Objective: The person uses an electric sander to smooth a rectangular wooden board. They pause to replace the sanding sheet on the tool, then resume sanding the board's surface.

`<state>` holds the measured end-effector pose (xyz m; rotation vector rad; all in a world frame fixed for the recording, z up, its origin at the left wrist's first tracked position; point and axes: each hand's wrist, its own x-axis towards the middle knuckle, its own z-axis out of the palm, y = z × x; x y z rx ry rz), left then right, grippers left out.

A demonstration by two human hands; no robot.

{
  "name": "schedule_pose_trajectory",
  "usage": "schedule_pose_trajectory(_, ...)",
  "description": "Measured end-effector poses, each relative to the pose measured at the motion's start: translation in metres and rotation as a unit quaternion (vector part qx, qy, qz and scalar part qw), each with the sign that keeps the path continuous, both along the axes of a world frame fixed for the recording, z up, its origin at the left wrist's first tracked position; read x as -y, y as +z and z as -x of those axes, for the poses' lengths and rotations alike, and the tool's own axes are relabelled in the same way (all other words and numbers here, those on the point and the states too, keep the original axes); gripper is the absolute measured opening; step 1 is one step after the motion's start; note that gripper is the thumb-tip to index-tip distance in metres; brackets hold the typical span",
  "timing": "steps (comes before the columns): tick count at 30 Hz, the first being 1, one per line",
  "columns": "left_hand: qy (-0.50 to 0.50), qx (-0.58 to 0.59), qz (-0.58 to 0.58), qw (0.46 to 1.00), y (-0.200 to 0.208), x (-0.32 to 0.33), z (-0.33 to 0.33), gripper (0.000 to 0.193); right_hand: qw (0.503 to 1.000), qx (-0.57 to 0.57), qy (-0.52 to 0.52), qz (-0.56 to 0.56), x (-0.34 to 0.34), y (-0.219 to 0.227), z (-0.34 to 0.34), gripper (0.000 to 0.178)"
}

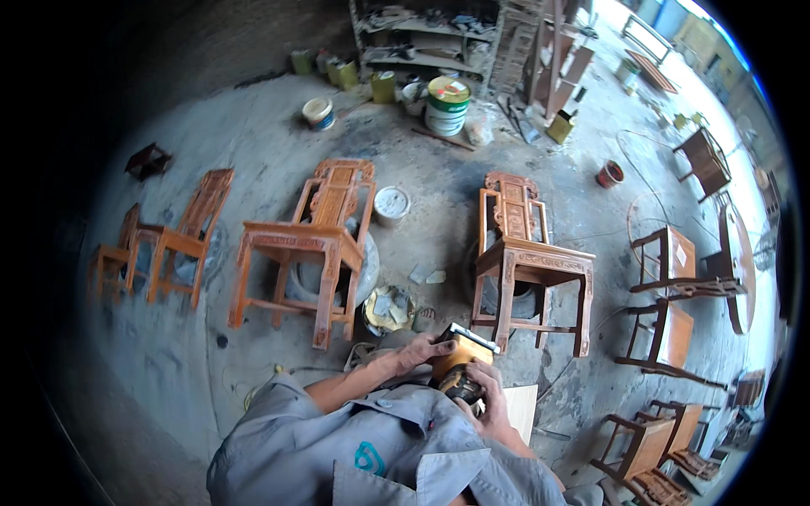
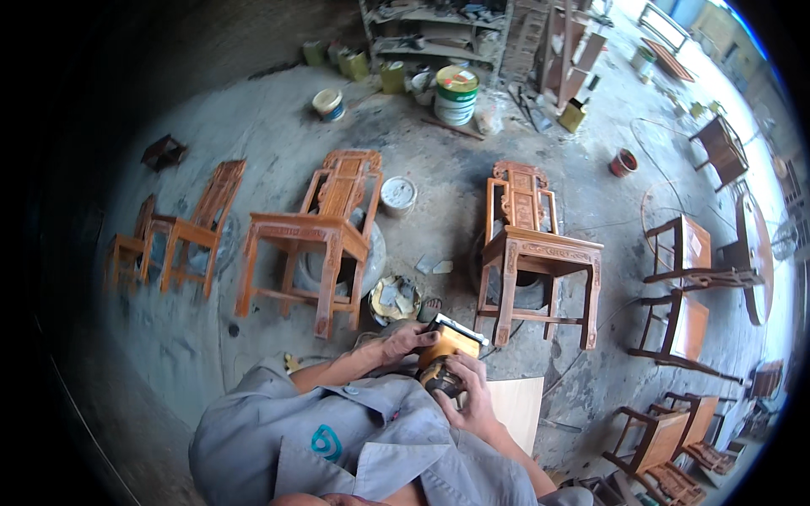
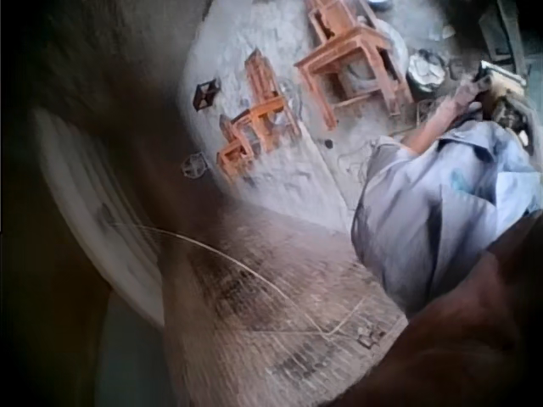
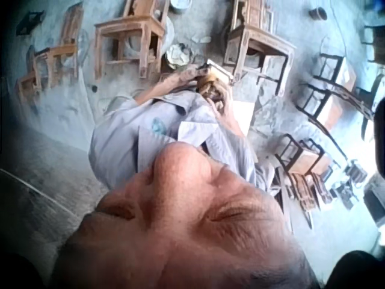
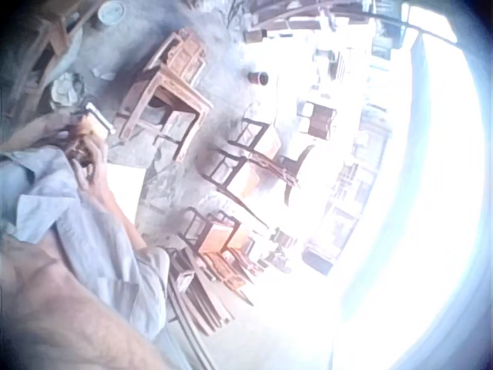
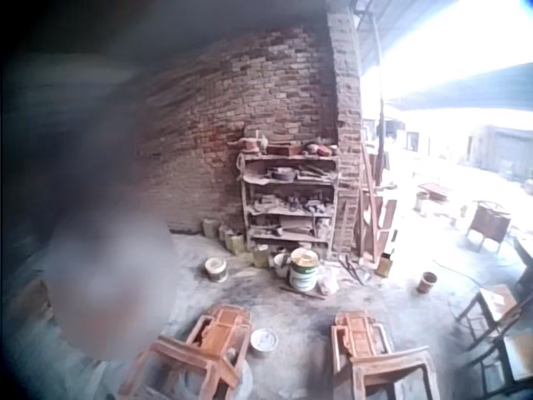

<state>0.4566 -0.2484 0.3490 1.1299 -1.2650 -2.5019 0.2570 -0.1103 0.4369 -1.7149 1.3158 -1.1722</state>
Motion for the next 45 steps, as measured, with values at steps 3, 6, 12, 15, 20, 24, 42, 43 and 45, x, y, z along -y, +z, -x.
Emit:
schedule_pose_trajectory(3, -0.008, -0.016, 0.104, 0.994, 0.003, 0.007, 0.012, 0.066, 0.996, 0.033, 0.012, -0.086, -0.014, 0.017, 0.012, 0.048)
schedule_pose_trajectory(6, -0.033, -0.053, 0.119, 0.991, 0.030, 0.012, 0.019, 0.063, 0.973, 0.171, -0.112, -0.108, -0.035, 0.011, 0.006, 0.039)
schedule_pose_trajectory(12, -0.014, -0.076, 0.203, 0.976, 0.027, 0.010, 0.009, 0.044, 0.890, 0.271, -0.214, -0.296, -0.012, 0.010, 0.009, 0.042)
schedule_pose_trajectory(15, -0.011, -0.107, 0.122, 0.987, 0.050, 0.019, 0.002, 0.034, 0.878, 0.278, -0.209, -0.330, -0.004, 0.006, 0.005, 0.041)
schedule_pose_trajectory(20, -0.003, -0.107, 0.144, 0.984, 0.054, 0.023, -0.005, 0.032, 0.879, 0.303, -0.180, -0.322, 0.003, 0.001, 0.006, 0.039)
schedule_pose_trajectory(24, -0.009, -0.135, 0.161, 0.978, 0.054, 0.021, -0.012, 0.033, 0.870, 0.314, -0.149, -0.350, 0.003, 0.010, 0.006, 0.039)
schedule_pose_trajectory(42, -0.061, 0.015, 0.329, 0.942, 0.109, 0.012, -0.009, 0.037, 0.909, 0.232, -0.074, -0.337, -0.002, 0.009, 0.017, 0.036)
schedule_pose_trajectory(43, -0.054, 0.011, 0.331, 0.942, 0.109, 0.014, -0.011, 0.036, 0.903, 0.242, -0.056, -0.350, 0.002, 0.011, 0.018, 0.035)
schedule_pose_trajectory(45, 0.004, 0.000, 0.361, 0.932, 0.101, 0.003, -0.001, 0.044, 0.917, 0.206, -0.054, -0.337, -0.003, 0.019, 0.023, 0.031)
